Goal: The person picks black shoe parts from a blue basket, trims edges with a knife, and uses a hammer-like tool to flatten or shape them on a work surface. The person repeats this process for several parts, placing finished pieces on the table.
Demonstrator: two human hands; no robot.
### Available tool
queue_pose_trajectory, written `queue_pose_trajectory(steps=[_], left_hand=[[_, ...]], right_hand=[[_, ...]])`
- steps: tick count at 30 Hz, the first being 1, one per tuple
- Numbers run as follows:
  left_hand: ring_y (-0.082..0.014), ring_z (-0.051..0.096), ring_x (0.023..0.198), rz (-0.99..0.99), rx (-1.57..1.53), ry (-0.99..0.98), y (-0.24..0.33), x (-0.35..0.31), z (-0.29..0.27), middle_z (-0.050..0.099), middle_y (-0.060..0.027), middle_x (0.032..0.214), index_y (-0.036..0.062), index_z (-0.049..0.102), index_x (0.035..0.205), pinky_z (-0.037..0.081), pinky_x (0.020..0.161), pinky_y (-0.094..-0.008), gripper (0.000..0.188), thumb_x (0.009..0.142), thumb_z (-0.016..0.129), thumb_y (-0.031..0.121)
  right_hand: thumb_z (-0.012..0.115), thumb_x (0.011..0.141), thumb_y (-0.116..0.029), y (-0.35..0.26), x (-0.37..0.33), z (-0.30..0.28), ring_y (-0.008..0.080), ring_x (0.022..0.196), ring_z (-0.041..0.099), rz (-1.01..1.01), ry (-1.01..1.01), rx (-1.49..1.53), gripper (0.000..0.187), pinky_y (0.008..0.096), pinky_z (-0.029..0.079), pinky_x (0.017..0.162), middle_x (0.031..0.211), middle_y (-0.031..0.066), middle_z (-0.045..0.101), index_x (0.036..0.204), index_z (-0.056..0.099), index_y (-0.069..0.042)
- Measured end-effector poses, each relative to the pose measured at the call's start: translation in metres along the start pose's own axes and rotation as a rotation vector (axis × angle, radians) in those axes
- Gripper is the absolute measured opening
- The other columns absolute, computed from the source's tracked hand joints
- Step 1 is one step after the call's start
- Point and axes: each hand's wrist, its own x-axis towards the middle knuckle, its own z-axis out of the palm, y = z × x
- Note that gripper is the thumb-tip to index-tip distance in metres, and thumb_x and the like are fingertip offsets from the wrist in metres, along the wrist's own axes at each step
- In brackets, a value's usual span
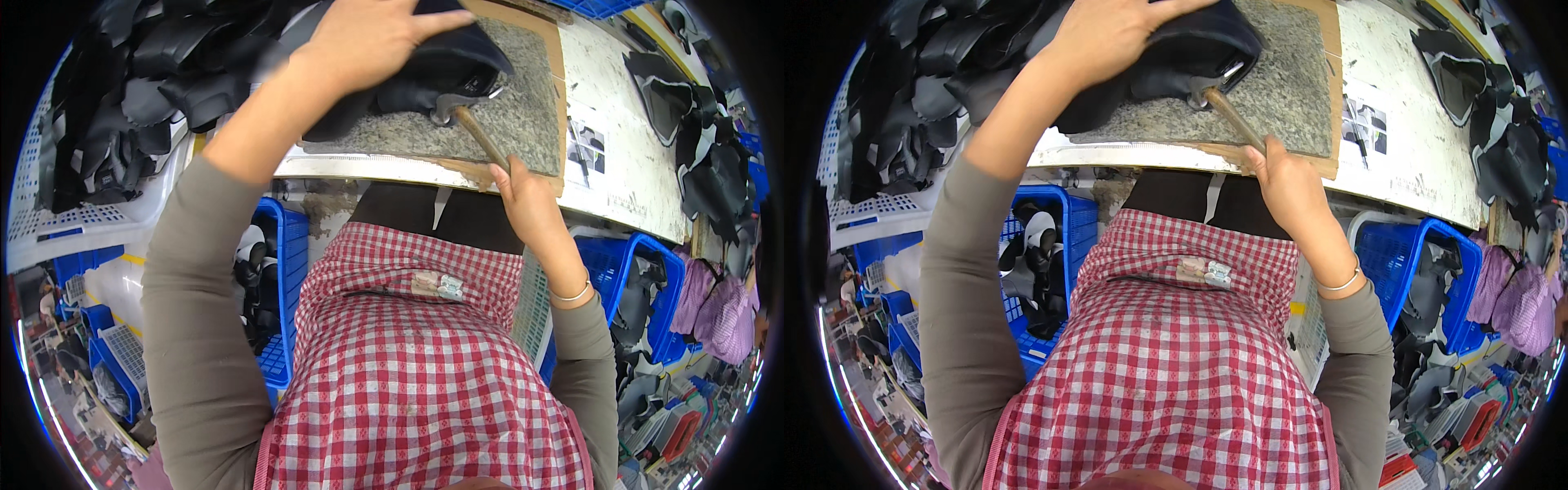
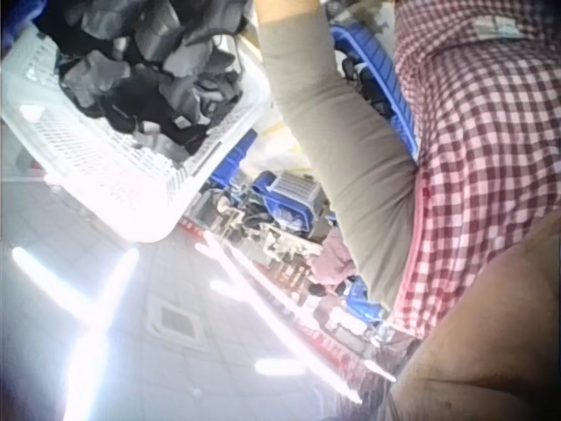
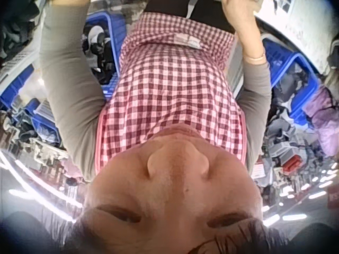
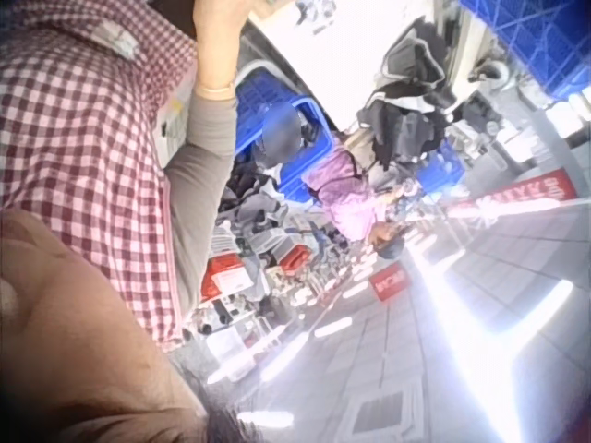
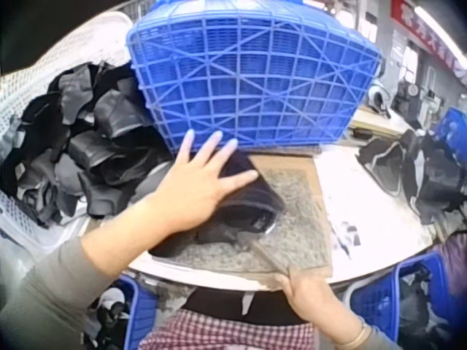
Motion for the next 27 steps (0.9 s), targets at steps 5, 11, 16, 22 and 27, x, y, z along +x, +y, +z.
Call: queue_pose_trajectory(steps=[5, 11, 16, 22, 27], left_hand=[[-0.0349, 0.072, 0.073, -0.305, -0.145, -0.45, 0.048, -0.038, -0.017, 0.07, -0.0148, 0.089, 0.0322, 0.022, 0.165, 0.059, 0.07, -0.0483, 0.096, 0.084, 0.067, 0.01], [-0.0468, 0.07, 0.089, -0.54, -0.582, -0.35, 0.016, -0.08, 0.02, 0.072, -0.0282, 0.094, 0.0241, 0.023, 0.163, 0.055, 0.081, -0.0534, 0.081, 0.095, 0.068, 0.027], [-0.0491, 0.068, 0.098, -0.505, -0.717, -0.326, 0.001, -0.082, 0.029, 0.071, -0.0319, 0.102, 0.0264, 0.024, 0.163, 0.053, 0.089, -0.0529, 0.075, 0.1, 0.065, 0.035], [-0.0469, 0.065, 0.111, -0.552, -0.747, -0.268, 0.01, -0.086, 0.028, 0.066, -0.0282, 0.122, 0.0246, 0.024, 0.163, 0.051, 0.095, -0.0524, 0.076, 0.1, 0.065, 0.034], [-0.0446, 0.071, 0.093, -0.628, -0.694, -0.357, 0.013, -0.083, 0.028, 0.072, -0.0273, 0.104, 0.0214, 0.023, 0.162, 0.055, 0.084, -0.05, 0.08, 0.097, 0.067, 0.036]], right_hand=[[0.055, 0.107, -0.035, -0.006, 0.007, -0.009, 0.0475, 0.066, 0.067, 0.047, -0.035, -0.008, 0.038, 0.0543, 0.051, 0.057, 0.067, 0.0261, 0.064, 0.106, 0.058, 0.003], [0.052, 0.108, -0.039, -0.014, 0.028, -0.04, 0.0452, 0.063, 0.067, 0.036, 0.088, 0.021, 0.044, 0.0524, 0.052, 0.056, 0.065, 0.0232, 0.064, 0.109, 0.06, 0.004], [0.051, 0.108, -0.042, -0.036, 0.058, -0.041, 0.0443, 0.063, 0.068, -0.033, -0.006, -0.136, 0.049, 0.0508, 0.054, 0.057, 0.066, 0.0233, 0.065, 0.113, 0.06, 0.006], [0.059, 0.105, -0.032, -0.026, 0.048, -0.032, 0.0491, 0.069, 0.067, 0.007, 0.052, -0.017, 0.04, 0.0548, 0.053, 0.06, 0.07, 0.0296, 0.065, 0.115, 0.06, 0.006], [0.06, 0.105, -0.033, -0.023, 0.047, -0.02, 0.0501, 0.074, 0.067, 0.109, -0.095, -0.103, 0.042, 0.0549, 0.053, 0.065, 0.075, 0.031, 0.066, 0.119, 0.061, 0.006]])
